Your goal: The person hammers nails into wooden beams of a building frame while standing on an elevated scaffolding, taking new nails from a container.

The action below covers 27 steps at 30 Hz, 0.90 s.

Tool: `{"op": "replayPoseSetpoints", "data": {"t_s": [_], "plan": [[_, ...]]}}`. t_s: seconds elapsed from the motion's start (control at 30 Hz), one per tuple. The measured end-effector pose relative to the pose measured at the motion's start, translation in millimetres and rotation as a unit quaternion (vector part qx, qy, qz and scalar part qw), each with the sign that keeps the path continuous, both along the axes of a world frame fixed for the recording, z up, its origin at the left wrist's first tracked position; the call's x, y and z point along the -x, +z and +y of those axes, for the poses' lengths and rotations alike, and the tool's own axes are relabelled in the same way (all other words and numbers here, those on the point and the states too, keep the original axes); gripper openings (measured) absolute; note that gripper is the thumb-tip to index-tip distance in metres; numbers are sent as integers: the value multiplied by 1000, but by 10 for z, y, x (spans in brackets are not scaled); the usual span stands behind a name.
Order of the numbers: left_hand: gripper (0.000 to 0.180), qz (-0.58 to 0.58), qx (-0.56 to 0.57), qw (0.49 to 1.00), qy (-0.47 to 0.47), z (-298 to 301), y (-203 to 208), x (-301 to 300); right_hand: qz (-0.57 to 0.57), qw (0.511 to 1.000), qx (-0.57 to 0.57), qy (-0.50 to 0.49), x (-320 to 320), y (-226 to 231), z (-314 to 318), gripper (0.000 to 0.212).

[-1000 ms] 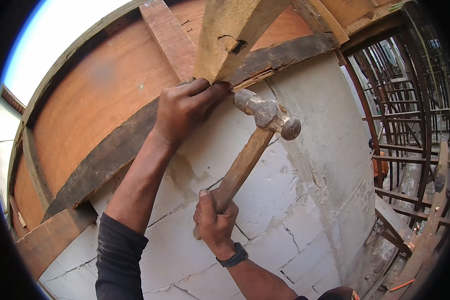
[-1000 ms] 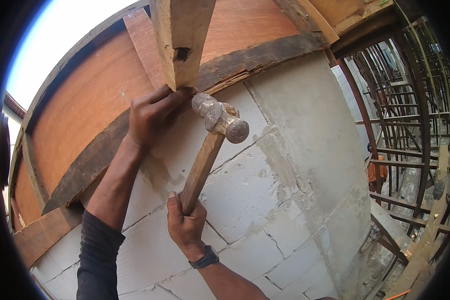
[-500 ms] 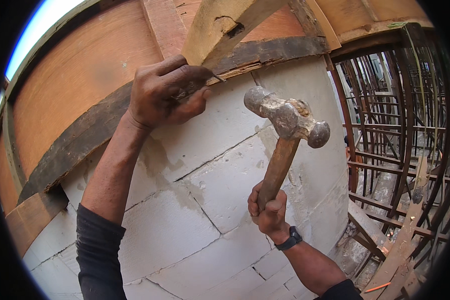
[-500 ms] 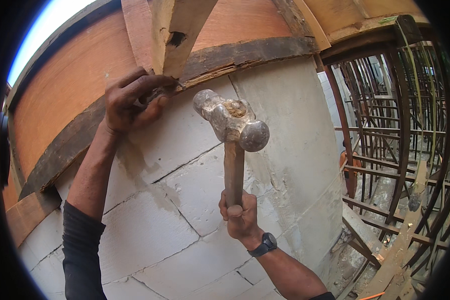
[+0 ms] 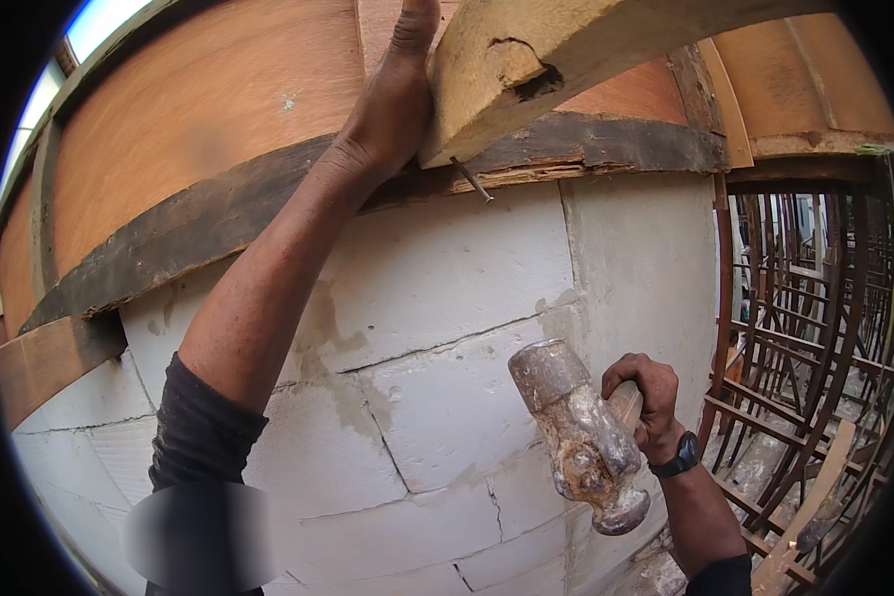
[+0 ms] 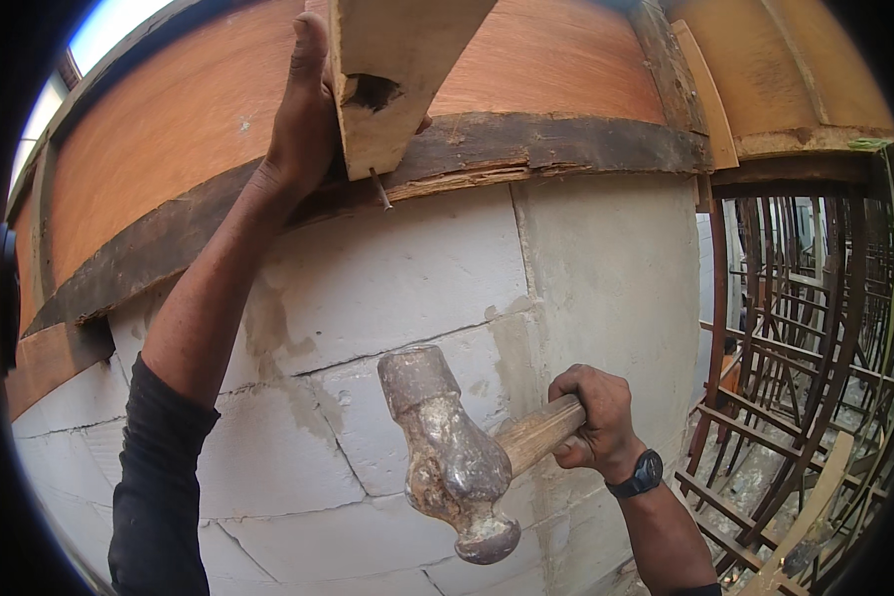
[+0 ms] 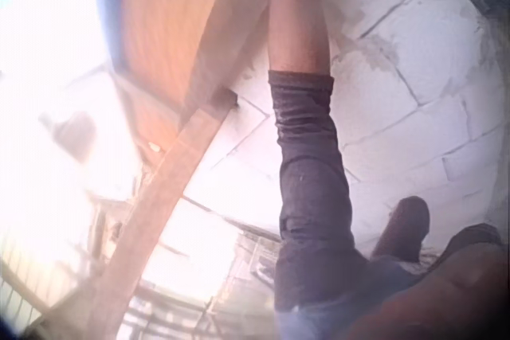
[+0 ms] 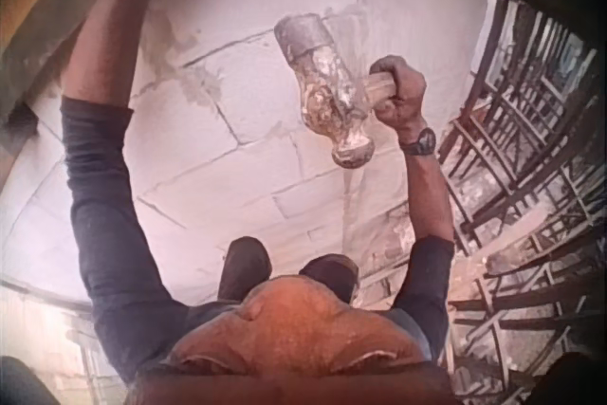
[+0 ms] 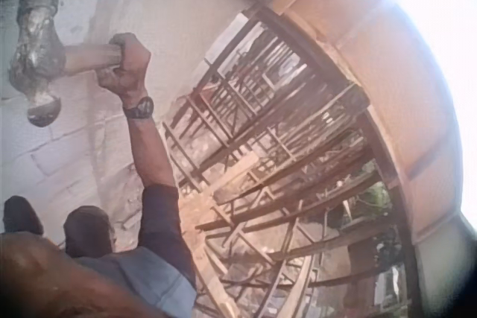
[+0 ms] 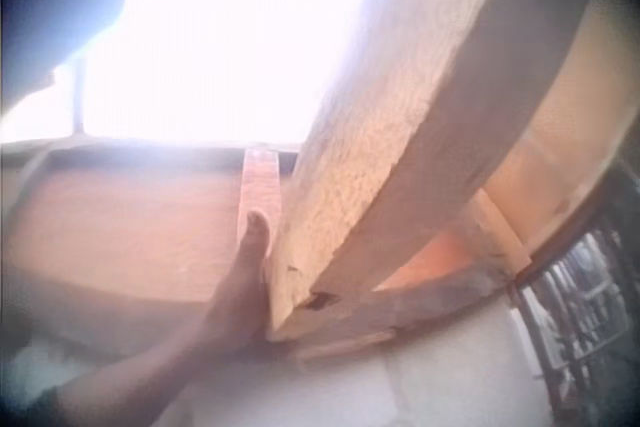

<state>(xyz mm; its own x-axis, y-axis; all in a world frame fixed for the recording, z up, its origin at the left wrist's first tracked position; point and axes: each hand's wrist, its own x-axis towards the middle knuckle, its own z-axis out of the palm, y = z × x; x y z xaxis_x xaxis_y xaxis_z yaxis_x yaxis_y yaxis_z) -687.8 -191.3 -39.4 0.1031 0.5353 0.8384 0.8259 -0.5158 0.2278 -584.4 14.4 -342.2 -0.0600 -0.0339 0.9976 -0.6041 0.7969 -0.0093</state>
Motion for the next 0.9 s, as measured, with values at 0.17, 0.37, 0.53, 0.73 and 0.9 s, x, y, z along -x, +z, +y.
{"op": "replayPoseSetpoints", "data": {"t_s": [0.17,0.37,0.53,0.73,0.9], "plan": [[102,59,-93,993,38,114,-32,56,14,993,-97,-70,-81,570,411,73],[103,96,-64,993,25,170,49,267,-4,985,-152,-81,28,973,599,79],[100,63,-17,997,29,87,73,178,39,980,-167,-98,-22,1121,593,74],[98,66,-152,985,56,203,-37,170,85,974,-193,-83,175,1207,651,70],[98,91,-165,978,85,144,-47,75,123,969,-202,-65,28,1183,535,36]]}}
